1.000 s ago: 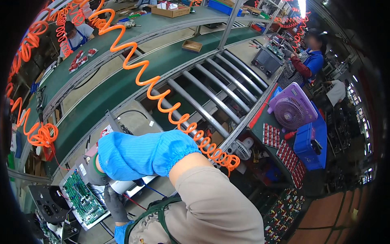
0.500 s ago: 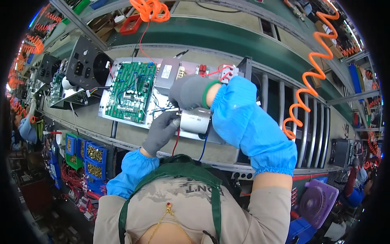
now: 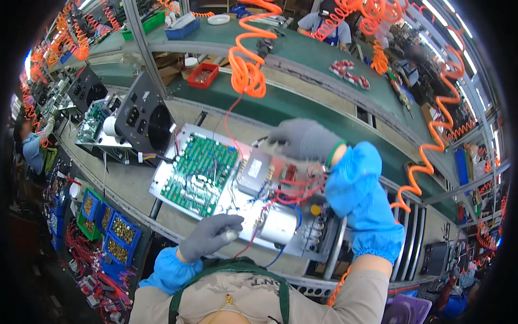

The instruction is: The person assembles an electronic device on a workbench, using a pneumatic screwdriver to secure a metal casing and a screwdriver to tighten screws on a cylindrical component. They connect various colored wires to a circuit board and a motor, organizing the connections within the device's frame.

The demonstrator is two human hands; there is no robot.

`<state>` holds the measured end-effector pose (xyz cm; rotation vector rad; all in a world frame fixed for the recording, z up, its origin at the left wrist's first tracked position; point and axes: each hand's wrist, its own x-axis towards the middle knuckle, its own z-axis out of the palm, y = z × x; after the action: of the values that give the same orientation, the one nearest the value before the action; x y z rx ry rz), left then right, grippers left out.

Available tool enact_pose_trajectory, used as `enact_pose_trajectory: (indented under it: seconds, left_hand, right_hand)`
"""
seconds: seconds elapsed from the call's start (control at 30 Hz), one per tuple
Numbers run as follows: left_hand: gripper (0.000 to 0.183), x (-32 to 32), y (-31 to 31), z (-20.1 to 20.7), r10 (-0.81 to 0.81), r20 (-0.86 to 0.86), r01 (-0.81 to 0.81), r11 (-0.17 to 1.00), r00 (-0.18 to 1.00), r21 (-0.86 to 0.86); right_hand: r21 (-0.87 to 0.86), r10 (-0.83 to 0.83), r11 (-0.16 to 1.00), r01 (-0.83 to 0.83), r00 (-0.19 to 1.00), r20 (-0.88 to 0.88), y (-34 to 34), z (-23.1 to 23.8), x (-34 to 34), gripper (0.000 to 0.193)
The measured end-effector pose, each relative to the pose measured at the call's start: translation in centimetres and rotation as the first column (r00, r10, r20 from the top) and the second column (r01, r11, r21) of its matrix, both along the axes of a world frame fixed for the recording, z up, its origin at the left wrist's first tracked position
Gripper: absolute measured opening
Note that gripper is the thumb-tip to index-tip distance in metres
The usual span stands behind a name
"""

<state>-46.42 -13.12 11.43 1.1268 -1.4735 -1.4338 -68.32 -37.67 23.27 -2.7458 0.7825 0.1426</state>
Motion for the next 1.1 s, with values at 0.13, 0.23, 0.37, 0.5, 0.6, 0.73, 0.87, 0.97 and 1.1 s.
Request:
enact_pose_trajectory:
  seconds: [0.13,0.23,0.37,0.5,0.6,0.73,0.87,0.97,1.1]
  left_hand:
    - [0.039,3.2,-0.6,1.9,0.137,-0.158,-0.138,0.990,0.978,0.004]
    - [0.035,5.4,-0.9,2.9,0.267,-0.144,-0.267,0.964,0.953,0.024]
    - [0.033,7.9,-1.2,1.7,0.461,-0.117,-0.454,0.887,0.879,0.087]
    - [0.030,9.3,-2.1,1.2,0.533,-0.069,-0.530,0.846,0.844,0.048]
    - [0.029,9.5,-2.8,1.4,0.522,0.020,-0.518,0.849,0.852,-0.100]
    - [0.028,8.2,-4.8,2.3,0.467,0.043,-0.438,0.854,0.883,-0.280]
    - [0.029,6.9,-7.1,5.7,0.436,0.213,-0.275,0.807,0.874,-0.523]
    - [0.039,5.7,-9.5,6.9,0.613,0.231,-0.199,0.551,0.755,-0.810]
    - [0.058,4.8,-12.0,9.2,0.740,0.312,0.023,0.373,0.596,-0.928]
  right_hand:
    - [-0.131,-0.376,0.906,0.403,0.907,0.191,-11.9,-1.2,2.4,0.036]
    - [-0.025,-0.647,0.646,0.763,0.564,0.512,-19.9,-1.5,5.6,0.030]
    - [0.021,-0.727,0.651,0.759,0.616,0.303,-23.5,-0.4,11.9,0.032]
    - [-0.439,-0.779,0.605,0.664,0.607,-0.156,-20.6,-1.6,9.9,0.027]
    - [-0.562,-0.696,0.673,0.480,0.669,-0.261,-13.6,1.5,8.5,0.029]
    - [0.555,-0.596,0.789,0.264,0.547,0.588,-12.3,-0.1,5.1,0.027]
    - [0.881,-0.791,0.473,-0.019,0.431,0.434,-5.0,4.8,1.4,0.043]
    - [0.916,-0.786,0.401,0.001,0.514,0.344,2.5,7.5,-0.5,0.052]
    - [0.954,-0.727,0.299,-0.022,0.642,0.242,7.7,8.2,-1.6,0.065]
